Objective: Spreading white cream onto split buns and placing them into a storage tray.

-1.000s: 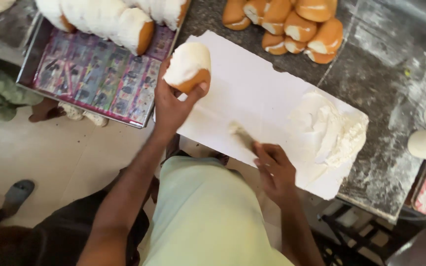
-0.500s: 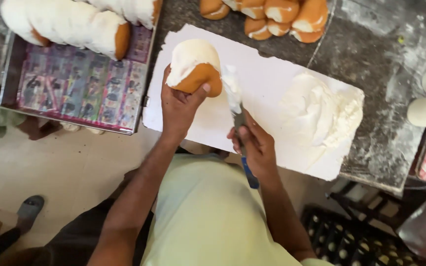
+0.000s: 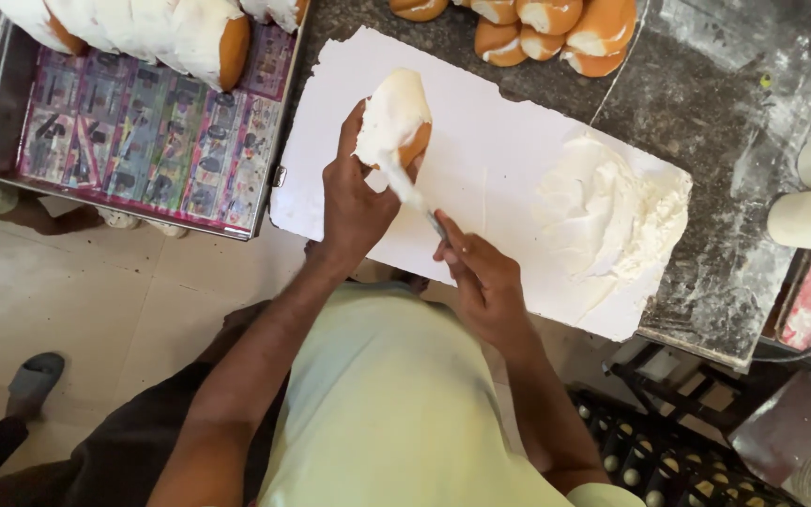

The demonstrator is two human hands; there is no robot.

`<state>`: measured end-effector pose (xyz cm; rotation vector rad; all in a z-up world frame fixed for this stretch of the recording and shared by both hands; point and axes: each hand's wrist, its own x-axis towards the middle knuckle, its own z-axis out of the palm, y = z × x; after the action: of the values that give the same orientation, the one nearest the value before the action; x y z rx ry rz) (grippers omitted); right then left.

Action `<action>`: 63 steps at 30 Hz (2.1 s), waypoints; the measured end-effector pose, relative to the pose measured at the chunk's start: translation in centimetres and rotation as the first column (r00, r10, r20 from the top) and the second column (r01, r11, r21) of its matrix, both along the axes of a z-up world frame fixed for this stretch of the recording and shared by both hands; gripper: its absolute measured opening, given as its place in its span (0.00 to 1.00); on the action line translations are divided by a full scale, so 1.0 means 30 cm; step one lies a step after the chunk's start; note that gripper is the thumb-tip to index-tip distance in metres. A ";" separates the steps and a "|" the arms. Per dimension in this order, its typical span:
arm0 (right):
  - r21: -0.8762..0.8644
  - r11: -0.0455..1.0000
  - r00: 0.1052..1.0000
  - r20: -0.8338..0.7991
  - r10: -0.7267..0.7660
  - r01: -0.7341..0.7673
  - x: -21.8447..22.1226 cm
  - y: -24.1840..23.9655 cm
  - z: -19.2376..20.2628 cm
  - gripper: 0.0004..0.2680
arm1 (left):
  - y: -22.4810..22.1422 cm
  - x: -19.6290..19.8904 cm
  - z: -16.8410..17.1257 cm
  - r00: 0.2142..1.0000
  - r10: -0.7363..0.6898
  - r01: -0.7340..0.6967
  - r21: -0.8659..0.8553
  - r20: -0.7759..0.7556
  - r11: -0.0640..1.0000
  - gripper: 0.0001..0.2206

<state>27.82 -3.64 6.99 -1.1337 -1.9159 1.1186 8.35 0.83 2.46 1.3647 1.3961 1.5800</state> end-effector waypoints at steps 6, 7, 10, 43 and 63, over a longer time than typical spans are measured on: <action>-0.093 0.993 0.997 0.008 0.072 -0.071 0.076 -0.052 -0.019 0.15 | 0.007 -0.090 -0.090 0.998 0.061 -0.060 -0.097 0.008 0.993 0.34; -0.155 0.987 0.999 0.001 0.037 -0.036 0.092 -0.063 -0.024 0.15 | 0.012 -0.112 -0.123 0.996 0.075 -0.068 -0.134 0.053 0.989 0.34; -0.184 0.983 0.996 -0.083 -0.045 0.029 0.162 -0.083 -0.095 0.15 | 0.039 -0.228 -0.267 0.986 0.163 -0.156 -0.202 0.019 0.967 0.32; -0.220 0.949 0.971 -0.030 -0.238 0.226 0.214 -0.064 -0.146 0.14 | 0.101 -0.530 -0.647 0.873 0.484 -0.465 -0.198 0.060 0.863 0.33; -0.222 0.958 0.978 -0.053 -0.199 0.183 0.193 -0.073 -0.174 0.14 | 0.184 -0.378 -0.509 0.720 0.197 -0.279 -0.018 -0.665 0.960 0.26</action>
<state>33.61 -5.84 1.76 -1.3436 -1.6175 1.2637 -3.00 6.35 -12.81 1.8291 2.1240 1.1579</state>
